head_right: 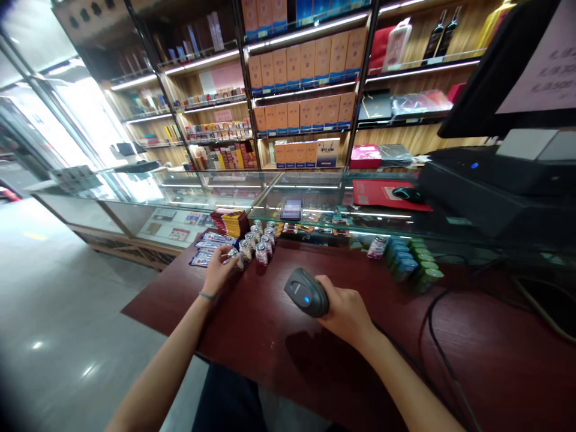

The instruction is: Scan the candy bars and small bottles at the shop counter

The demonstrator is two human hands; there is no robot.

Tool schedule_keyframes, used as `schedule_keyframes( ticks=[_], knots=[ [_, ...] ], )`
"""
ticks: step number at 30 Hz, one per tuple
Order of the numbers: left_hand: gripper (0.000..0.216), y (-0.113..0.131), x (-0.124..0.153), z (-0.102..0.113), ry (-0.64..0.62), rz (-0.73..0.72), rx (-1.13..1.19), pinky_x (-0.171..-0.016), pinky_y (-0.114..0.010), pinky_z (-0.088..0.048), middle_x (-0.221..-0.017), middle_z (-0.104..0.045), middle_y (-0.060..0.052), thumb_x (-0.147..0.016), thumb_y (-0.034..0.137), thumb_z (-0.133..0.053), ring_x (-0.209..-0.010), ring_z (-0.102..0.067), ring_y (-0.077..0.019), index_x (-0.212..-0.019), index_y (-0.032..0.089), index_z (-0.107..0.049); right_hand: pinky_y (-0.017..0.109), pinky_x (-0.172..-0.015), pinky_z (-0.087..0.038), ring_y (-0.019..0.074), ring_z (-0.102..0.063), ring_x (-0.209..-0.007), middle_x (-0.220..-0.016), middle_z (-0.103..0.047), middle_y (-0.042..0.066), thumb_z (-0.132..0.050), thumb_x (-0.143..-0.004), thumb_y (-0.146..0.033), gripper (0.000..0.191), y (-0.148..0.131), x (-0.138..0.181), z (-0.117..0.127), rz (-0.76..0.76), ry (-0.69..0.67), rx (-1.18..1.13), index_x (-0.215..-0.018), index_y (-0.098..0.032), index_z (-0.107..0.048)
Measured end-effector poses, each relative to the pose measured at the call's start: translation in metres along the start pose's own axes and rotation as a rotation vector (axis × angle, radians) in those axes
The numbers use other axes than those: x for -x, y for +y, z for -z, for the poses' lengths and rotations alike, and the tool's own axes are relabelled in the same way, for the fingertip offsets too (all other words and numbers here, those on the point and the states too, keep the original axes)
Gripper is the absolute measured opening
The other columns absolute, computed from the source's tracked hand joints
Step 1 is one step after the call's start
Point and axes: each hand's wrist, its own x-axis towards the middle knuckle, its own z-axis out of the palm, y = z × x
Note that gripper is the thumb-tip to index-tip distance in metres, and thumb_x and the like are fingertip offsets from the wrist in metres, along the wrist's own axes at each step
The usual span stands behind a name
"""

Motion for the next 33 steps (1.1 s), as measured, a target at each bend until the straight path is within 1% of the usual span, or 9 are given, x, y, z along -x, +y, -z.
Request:
schedule_keyframes(
  ticks=[6,13,17,20,23,26,28,30,33],
  knots=[
    [0.039,-0.009,0.002,-0.008,-0.069,0.004,-0.003,-0.088,-0.034,-0.05,-0.11,-0.064,-0.007,-0.074,0.032,-0.075,-0.098,-0.063,-0.0199,-0.108,0.02,-0.059,0.028,-0.054,-0.043,0.0246,-0.074,-0.066,-0.076,-0.074,0.0,-0.058,-0.074,-0.02,0.045,-0.002,-0.001,-0.002,-0.004,-0.016,0.006,-0.116,-0.023,-0.044],
    [0.04,-0.009,0.003,-0.011,-0.074,-0.024,-0.1,-0.089,-0.037,-0.051,-0.116,-0.064,-0.009,-0.078,0.033,-0.073,-0.106,-0.062,-0.0234,-0.114,0.022,-0.061,0.028,-0.054,-0.044,0.0243,-0.073,-0.064,-0.076,-0.074,0.0,-0.057,-0.073,-0.021,0.044,0.0,0.0,-0.003,-0.026,-0.016,0.014,-0.116,-0.023,-0.046],
    [0.047,-0.012,0.004,-0.012,-0.073,-0.039,-0.084,-0.091,-0.037,-0.051,-0.117,-0.064,-0.009,-0.078,0.034,-0.073,-0.109,-0.062,-0.0233,-0.121,0.022,-0.058,0.028,-0.054,-0.045,0.0256,-0.074,-0.067,-0.078,-0.075,0.001,-0.057,-0.074,-0.024,0.044,0.002,-0.002,0.001,-0.034,0.008,-0.003,-0.117,-0.024,-0.046],
    [0.055,-0.014,0.005,-0.012,-0.068,-0.048,-0.094,-0.095,-0.04,-0.051,-0.117,-0.062,-0.01,-0.079,0.036,-0.072,-0.111,-0.061,-0.0236,-0.129,0.022,-0.053,0.028,-0.054,-0.045,0.0266,-0.075,-0.07,-0.079,-0.075,0.001,-0.059,-0.074,-0.026,0.041,0.006,-0.003,0.008,-0.092,0.042,-0.022,-0.114,-0.026,-0.049],
    [0.057,-0.008,0.007,-0.013,0.018,-0.172,-0.141,-0.1,-0.045,-0.049,-0.125,-0.059,-0.012,-0.081,0.039,-0.071,-0.12,-0.056,-0.0263,-0.131,0.021,-0.051,0.028,-0.054,-0.046,0.0287,-0.075,-0.071,-0.075,-0.075,0.0,-0.06,-0.073,-0.026,0.037,0.011,-0.004,0.017,-0.196,0.109,-0.01,-0.109,-0.027,-0.053],
    [0.052,0.011,0.011,-0.018,0.152,-0.42,-0.251,-0.108,-0.049,-0.042,-0.132,-0.054,-0.013,-0.082,0.037,-0.072,-0.129,-0.048,-0.0285,-0.128,0.021,-0.053,0.031,-0.058,-0.049,0.0317,-0.075,-0.075,-0.077,-0.076,0.002,-0.062,-0.073,-0.031,0.034,0.019,-0.004,0.028,-0.273,0.196,0.02,-0.107,-0.027,-0.056],
    [0.047,0.028,0.014,-0.029,0.157,-0.556,-0.297,-0.112,-0.051,-0.037,-0.132,-0.055,-0.013,-0.083,0.034,-0.071,-0.129,-0.048,-0.0284,-0.125,0.021,-0.055,0.032,-0.06,-0.05,0.0326,-0.075,-0.076,-0.078,-0.076,0.005,-0.063,-0.074,-0.035,0.032,0.026,-0.004,0.037,-0.33,0.266,0.051,-0.104,-0.026,-0.058],
    [0.043,0.044,0.018,-0.048,0.102,-0.636,-0.289,-0.112,-0.051,-0.036,-0.13,-0.056,-0.012,-0.084,0.031,-0.069,-0.127,-0.05,-0.0279,-0.123,0.022,-0.055,0.034,-0.062,-0.052,0.0328,-0.074,-0.076,-0.077,-0.076,0.006,-0.063,-0.075,-0.038,0.031,0.033,-0.003,0.046,-0.395,0.359,0.076,-0.104,-0.025,-0.059],
    [0.04,0.063,0.021,-0.096,-0.022,-0.652,-0.192,-0.111,-0.049,-0.038,-0.127,-0.057,-0.011,-0.086,0.029,-0.067,-0.124,-0.051,-0.0277,-0.124,0.023,-0.056,0.035,-0.065,-0.054,0.0325,-0.074,-0.081,-0.081,-0.076,0.008,-0.064,-0.075,-0.038,0.038,0.047,0.0,0.06,-0.492,0.473,0.068,-0.109,-0.023,-0.061]
  ],
)
